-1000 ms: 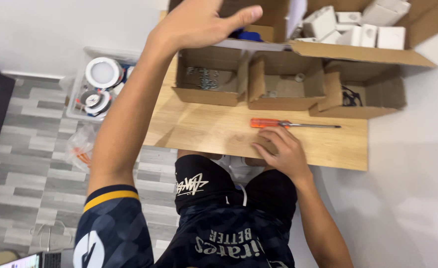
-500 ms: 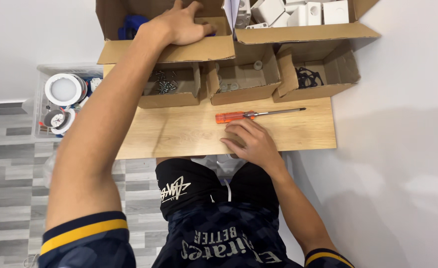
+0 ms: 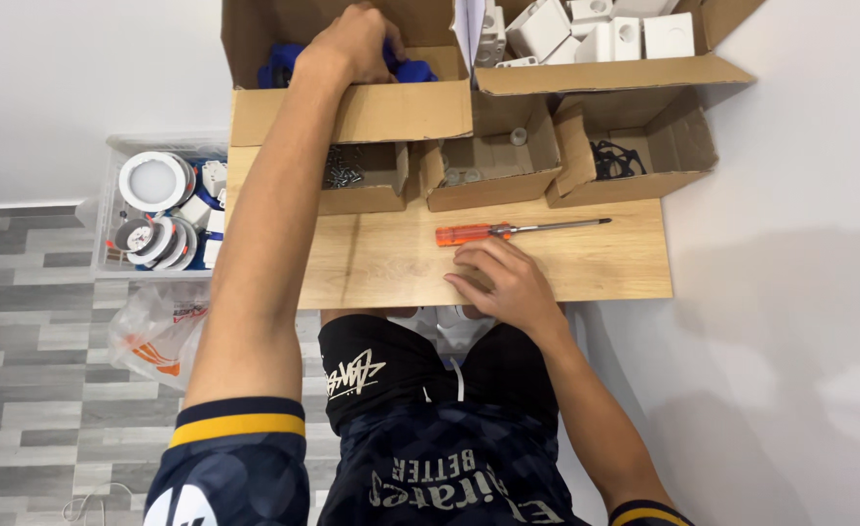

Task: The person assembles a blue electrical socket by screwing it to a wooden board, then attaches a black component and a white plastic piece. They use an orange screwdriver to tighten screws on the components.

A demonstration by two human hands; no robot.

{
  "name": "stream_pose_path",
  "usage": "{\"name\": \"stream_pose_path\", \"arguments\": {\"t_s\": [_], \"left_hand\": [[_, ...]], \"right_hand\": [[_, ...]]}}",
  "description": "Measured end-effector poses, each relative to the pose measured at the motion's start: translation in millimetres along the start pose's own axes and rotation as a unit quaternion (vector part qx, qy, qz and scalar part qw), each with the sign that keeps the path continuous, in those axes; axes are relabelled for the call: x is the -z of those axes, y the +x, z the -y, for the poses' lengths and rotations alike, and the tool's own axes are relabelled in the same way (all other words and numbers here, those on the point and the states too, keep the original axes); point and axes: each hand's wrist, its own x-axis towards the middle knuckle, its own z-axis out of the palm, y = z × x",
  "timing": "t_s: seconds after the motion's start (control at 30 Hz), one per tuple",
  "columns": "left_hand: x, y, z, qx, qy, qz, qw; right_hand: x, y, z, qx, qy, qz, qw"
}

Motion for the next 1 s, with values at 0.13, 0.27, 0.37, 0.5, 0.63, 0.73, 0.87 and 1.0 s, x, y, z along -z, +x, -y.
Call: {"name": "stream_pose_path", "arguments": {"t_s": [0.13,0.27,0.37,0.5,0.63,0.73,0.87,1.0], "left_hand": [[-4,2,11,0.000,-0.029,-0.063,0.998],[-8,9,10,0.023,-0.037,-0.056,0.997],[-12,12,9,-0.002,0.020,-0.043,0.999],[-12,13,6,-0.057,0.068,-0.072,0.993],[-1,-1,5,-0.107,0.064,-0.132,0.983],[25,-35,-9,-0.126,-0.048,-0.180,0.974],[42,-78,-27,-0.075,-0.117,-0.199,0.970],[46,-139,-50,-0.273,-0.160,-0.384,0.867]], "right_hand": [[-1,-1,0,-0.013,0.004,0.008,1.000],[-2,-1,1,-0.020,0.001,0.013,1.000],[0,2,4,-0.012,-0.002,0.016,1.000],[2,3,7,-0.022,0.013,0.012,1.000],[0,2,5,-0.031,0.026,0.013,0.999],[2,3,7,-0.034,0.024,0.019,0.999],[3,6,8,-0.027,0.026,0.015,0.999],[3,5,10,-0.024,0.023,0.009,0.999]]}}
